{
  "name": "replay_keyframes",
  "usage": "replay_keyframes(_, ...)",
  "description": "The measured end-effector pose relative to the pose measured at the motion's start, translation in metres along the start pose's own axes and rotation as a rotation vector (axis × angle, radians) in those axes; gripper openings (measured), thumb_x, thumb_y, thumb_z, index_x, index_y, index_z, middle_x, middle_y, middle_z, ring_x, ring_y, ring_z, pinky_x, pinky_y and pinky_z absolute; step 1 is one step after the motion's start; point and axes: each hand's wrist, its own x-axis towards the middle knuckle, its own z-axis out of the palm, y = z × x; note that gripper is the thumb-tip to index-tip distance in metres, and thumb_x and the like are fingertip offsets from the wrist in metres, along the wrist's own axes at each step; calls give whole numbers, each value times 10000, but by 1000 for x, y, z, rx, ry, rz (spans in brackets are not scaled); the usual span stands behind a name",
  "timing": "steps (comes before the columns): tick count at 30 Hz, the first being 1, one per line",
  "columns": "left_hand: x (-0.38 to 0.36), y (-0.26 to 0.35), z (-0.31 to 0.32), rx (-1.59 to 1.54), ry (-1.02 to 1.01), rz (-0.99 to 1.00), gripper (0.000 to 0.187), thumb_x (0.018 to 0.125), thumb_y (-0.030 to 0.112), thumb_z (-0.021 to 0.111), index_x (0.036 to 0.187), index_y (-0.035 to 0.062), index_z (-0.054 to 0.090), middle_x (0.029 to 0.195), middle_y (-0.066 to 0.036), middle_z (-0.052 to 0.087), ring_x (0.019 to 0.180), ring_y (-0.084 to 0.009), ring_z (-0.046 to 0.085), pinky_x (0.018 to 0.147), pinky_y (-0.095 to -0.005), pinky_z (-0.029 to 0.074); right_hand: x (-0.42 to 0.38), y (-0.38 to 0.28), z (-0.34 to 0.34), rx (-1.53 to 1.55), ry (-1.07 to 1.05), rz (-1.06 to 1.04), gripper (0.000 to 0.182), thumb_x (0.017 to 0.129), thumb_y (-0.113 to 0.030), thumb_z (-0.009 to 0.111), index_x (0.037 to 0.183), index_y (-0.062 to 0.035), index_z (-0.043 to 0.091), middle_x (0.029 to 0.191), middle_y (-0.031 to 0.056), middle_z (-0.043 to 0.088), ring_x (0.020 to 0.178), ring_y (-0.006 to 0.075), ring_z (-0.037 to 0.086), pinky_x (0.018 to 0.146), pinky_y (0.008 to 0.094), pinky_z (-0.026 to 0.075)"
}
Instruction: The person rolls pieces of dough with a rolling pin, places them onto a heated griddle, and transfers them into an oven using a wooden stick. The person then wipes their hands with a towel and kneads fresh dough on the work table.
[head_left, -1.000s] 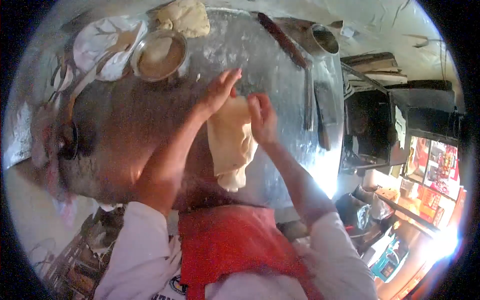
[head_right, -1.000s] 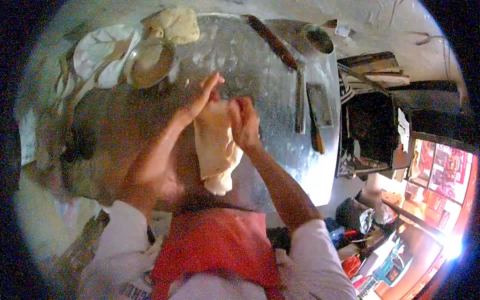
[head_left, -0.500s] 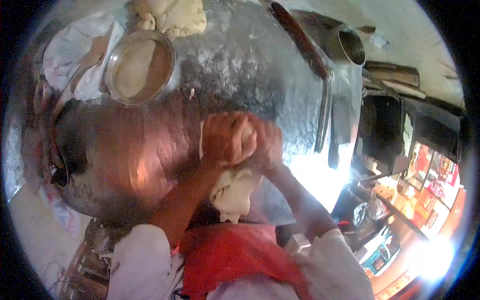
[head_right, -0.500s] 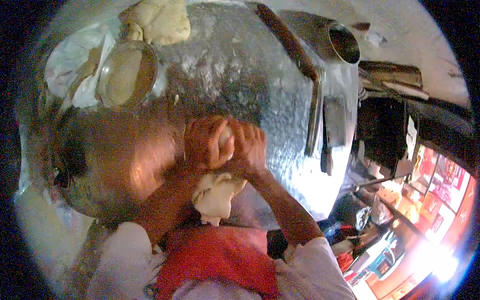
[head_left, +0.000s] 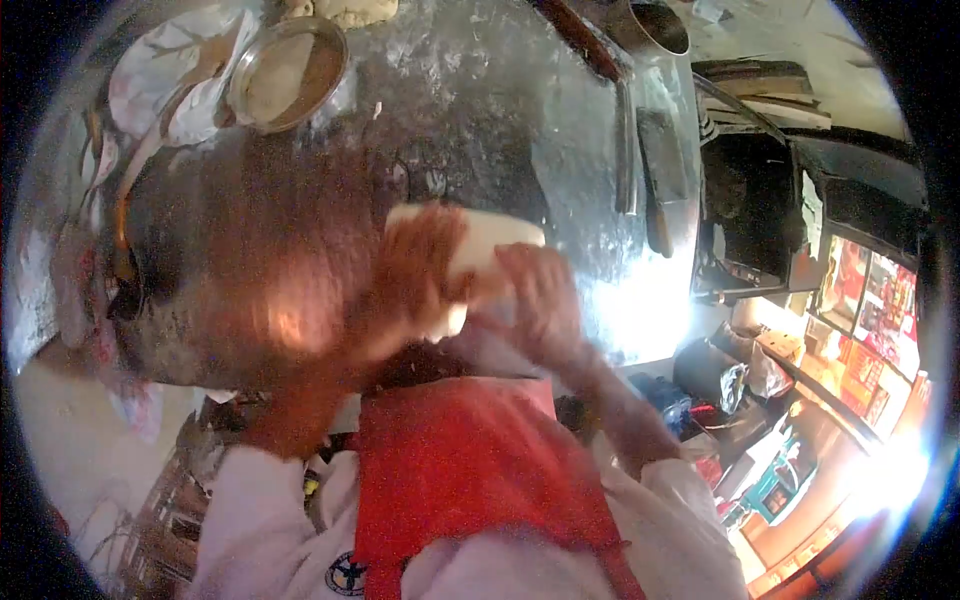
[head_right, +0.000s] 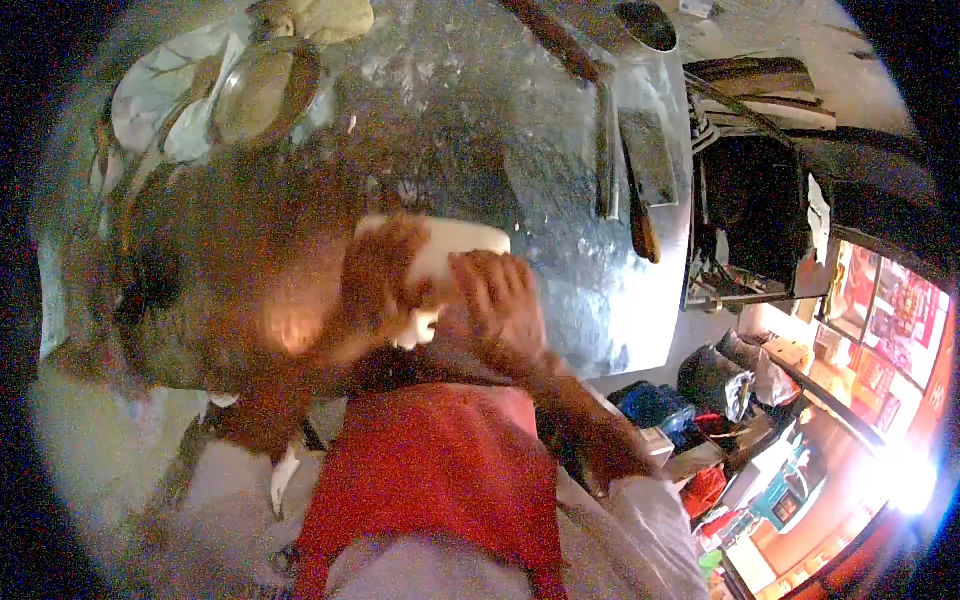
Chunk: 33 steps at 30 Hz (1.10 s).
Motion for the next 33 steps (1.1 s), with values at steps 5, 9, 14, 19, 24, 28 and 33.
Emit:
replay_keyframes(5, 6, 4, 19, 34, 32, -215, 556, 884, 466, 539, 1282, 81, 586, 1226, -141, 608, 1220, -360, 522, 1024, -550, 324, 53, 28, 53, -109, 72, 12, 548, 806, -263, 647, 1296, -32, 558, 1256, 158, 593, 1141, 364, 563, 978, 538, 412)
replay_keyframes(9, 85, -68, 32, 8, 68, -190, 565, 846, 532, 579, 1212, 103, 613, 1168, -94, 631, 1120, -318, 569, 990, -544, 344, 134, 80, 58, 40, 126, 73, 513, 770, -264, 655, 1224, -30, 599, 1171, 166, 631, 1029, 352, 606, 871, 501, 459)
replay_keyframes(14, 129, -113, 64, 210, 143, -262, 563, 824, 551, 621, 1173, 110, 650, 1035, -124, 682, 1013, -351, 621, 941, -557, 386, 185, 125, 74, -71, 171, 68, 500, 822, -341, 671, 1195, -22, 569, 1048, 195, 651, 991, 430, 623, 825, 538, 505)
replay_keyframes(19, 163, -101, 6, -210, -624, -649, 536, 836, 557, 629, 1147, 121, 660, 1117, -129, 679, 1087, -345, 616, 979, -543, 385, 131, 70, 18, -79, 58, 26, 749, 790, -443, 730, 1347, -9, 481, 1173, 202, 612, 1130, 405, 569, 946, 536, 461)
replay_keyframes(24, 31, -12, 3, 162, -45, 2, 496, 912, 490, 560, 1229, 114, 626, 1335, -117, 570, 1262, -311, 511, 1031, -517, 342, 45, 10, 11, -70, 64, 120, 704, 808, -417, 694, 1346, -2, 510, 1315, 208, 561, 1223, 383, 528, 1040, 534, 391)
replay_keyframes(28, 18, -13, 24, 147, 129, -112, 534, 923, 505, 524, 1271, 107, 601, 1270, -110, 599, 1208, -321, 542, 985, -506, 354, 48, 14, 55, -193, 168, 124, 601, 800, -301, 611, 1325, -15, 550, 1326, 167, 576, 1188, 351, 560, 987, 524, 409)
replay_keyframes(33, 105, -74, 32, 80, 166, -117, 501, 834, 495, 637, 1178, 131, 636, 1173, -74, 645, 1082, -296, 604, 908, -485, 379, 139, 82, 55, -53, 118, 136, 564, 789, -294, 621, 1288, -34, 575, 1251, 160, 612, 1114, 351, 594, 959, 513, 429)
